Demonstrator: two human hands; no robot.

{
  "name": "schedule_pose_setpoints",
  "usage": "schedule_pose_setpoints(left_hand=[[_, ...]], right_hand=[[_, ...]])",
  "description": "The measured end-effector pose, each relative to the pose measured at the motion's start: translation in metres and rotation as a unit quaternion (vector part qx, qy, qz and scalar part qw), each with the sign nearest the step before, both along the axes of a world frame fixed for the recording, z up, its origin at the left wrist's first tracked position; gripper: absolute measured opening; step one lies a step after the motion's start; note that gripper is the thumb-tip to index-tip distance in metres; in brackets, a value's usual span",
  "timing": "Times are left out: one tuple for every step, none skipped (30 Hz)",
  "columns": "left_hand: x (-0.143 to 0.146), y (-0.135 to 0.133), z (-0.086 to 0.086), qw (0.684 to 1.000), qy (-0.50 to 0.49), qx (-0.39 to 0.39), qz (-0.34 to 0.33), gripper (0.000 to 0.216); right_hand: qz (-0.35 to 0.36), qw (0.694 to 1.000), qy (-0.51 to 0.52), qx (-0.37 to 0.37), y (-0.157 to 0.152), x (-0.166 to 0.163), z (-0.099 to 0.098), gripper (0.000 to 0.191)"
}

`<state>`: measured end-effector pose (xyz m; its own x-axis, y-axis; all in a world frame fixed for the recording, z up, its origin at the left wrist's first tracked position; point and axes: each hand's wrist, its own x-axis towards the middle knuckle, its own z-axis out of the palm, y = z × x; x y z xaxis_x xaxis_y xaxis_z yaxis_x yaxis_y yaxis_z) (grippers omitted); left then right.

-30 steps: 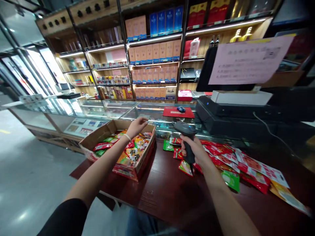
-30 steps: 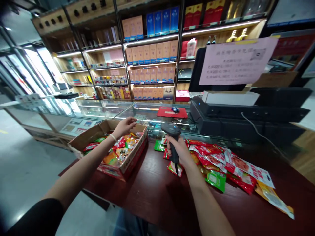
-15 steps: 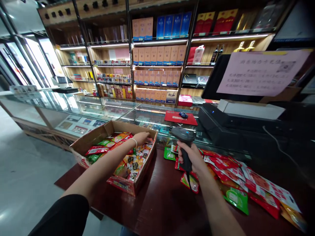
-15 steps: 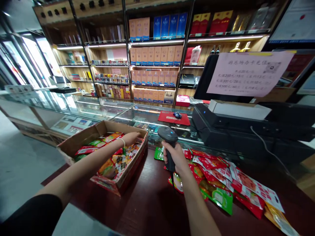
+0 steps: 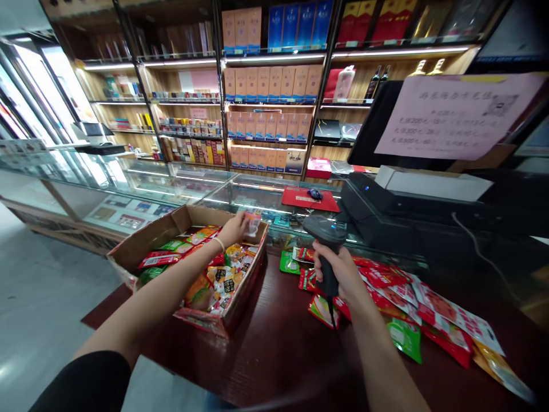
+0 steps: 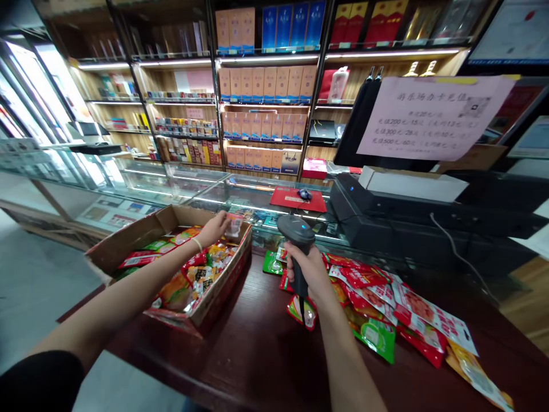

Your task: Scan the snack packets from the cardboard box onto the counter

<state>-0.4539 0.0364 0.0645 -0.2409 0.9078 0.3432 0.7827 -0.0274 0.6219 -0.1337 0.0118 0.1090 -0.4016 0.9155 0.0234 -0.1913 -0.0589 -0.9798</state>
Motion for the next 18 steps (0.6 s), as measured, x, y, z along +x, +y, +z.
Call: schedule_pose_setpoints(left_hand=[[0.002, -0.003, 0.006, 0.996, -0.078, 0.018, 0.025, 0.015], [0.004, -0.006, 0.012, 0.985, -0.164, 0.027, 0.038, 0.016], [0.007, -0.009, 0.017, 0.967, -0.250, 0.024, 0.038, 0.016], [0.009, -0.013, 0.023, 0.944, -0.328, 0.012, 0.029, 0.016], [0.012, -0.016, 0.027, 0.920, -0.392, -0.004, 0.016, 0.016], [0.014, -0.019, 0.031, 0.898, -0.439, -0.018, 0.000, 0.018], [0.016, -0.023, 0.034, 0.882, -0.470, -0.029, -0.015, 0.021], [0.018, -0.025, 0.036, 0.872, -0.488, -0.036, -0.029, 0.027], [0.020, -0.028, 0.038, 0.867, -0.495, -0.038, -0.044, 0.034], [0.021, -0.030, 0.038, 0.866, -0.494, -0.037, -0.063, 0.040], [0.022, -0.032, 0.038, 0.869, -0.486, -0.037, -0.084, 0.045], [0.022, -0.033, 0.038, 0.873, -0.474, -0.038, -0.106, 0.046], [0.023, -0.033, 0.037, 0.879, -0.459, -0.041, -0.125, 0.045], [0.022, -0.034, 0.036, 0.885, -0.442, -0.044, -0.139, 0.042], [0.022, -0.034, 0.036, 0.892, -0.424, -0.048, -0.148, 0.039], [0.022, -0.034, 0.036, 0.899, -0.406, -0.051, -0.153, 0.036], [0.021, -0.034, 0.036, 0.907, -0.389, -0.053, -0.155, 0.034], [0.021, -0.035, 0.037, 0.913, -0.373, -0.052, -0.156, 0.034]], right_hand=[[-0.004, 1.000, -0.002, 0.005, -0.001, 0.001, 0.001, 0.032], [-0.008, 1.000, -0.004, 0.010, -0.001, 0.003, 0.001, 0.032], [-0.010, 1.000, -0.006, 0.016, -0.002, 0.004, 0.002, 0.033], [-0.012, 1.000, -0.007, 0.022, -0.003, 0.005, 0.002, 0.033], [-0.012, 1.000, -0.009, 0.027, -0.003, 0.006, 0.002, 0.034], [-0.013, 0.999, -0.011, 0.032, -0.004, 0.006, 0.003, 0.034], [-0.015, 0.999, -0.013, 0.036, -0.005, 0.006, 0.003, 0.034], [-0.015, 0.999, -0.016, 0.038, -0.006, 0.006, 0.003, 0.034], [-0.016, 0.999, -0.019, 0.039, -0.007, 0.007, 0.003, 0.033], [-0.015, 0.999, -0.023, 0.041, -0.008, 0.007, 0.003, 0.033], [-0.013, 0.999, -0.030, 0.042, -0.008, 0.007, 0.003, 0.032], [-0.009, 0.998, -0.041, 0.043, -0.008, 0.007, 0.003, 0.033], [-0.001, 0.997, -0.056, 0.044, -0.009, 0.008, 0.003, 0.033], [0.009, 0.996, -0.074, 0.047, -0.009, 0.008, 0.002, 0.034], [0.020, 0.994, -0.096, 0.051, -0.009, 0.009, 0.002, 0.035], [0.031, 0.991, -0.120, 0.057, -0.009, 0.009, 0.001, 0.038], [0.039, 0.987, -0.143, 0.063, -0.009, 0.010, 0.001, 0.041], [0.047, 0.983, -0.163, 0.068, -0.009, 0.010, 0.000, 0.045]])
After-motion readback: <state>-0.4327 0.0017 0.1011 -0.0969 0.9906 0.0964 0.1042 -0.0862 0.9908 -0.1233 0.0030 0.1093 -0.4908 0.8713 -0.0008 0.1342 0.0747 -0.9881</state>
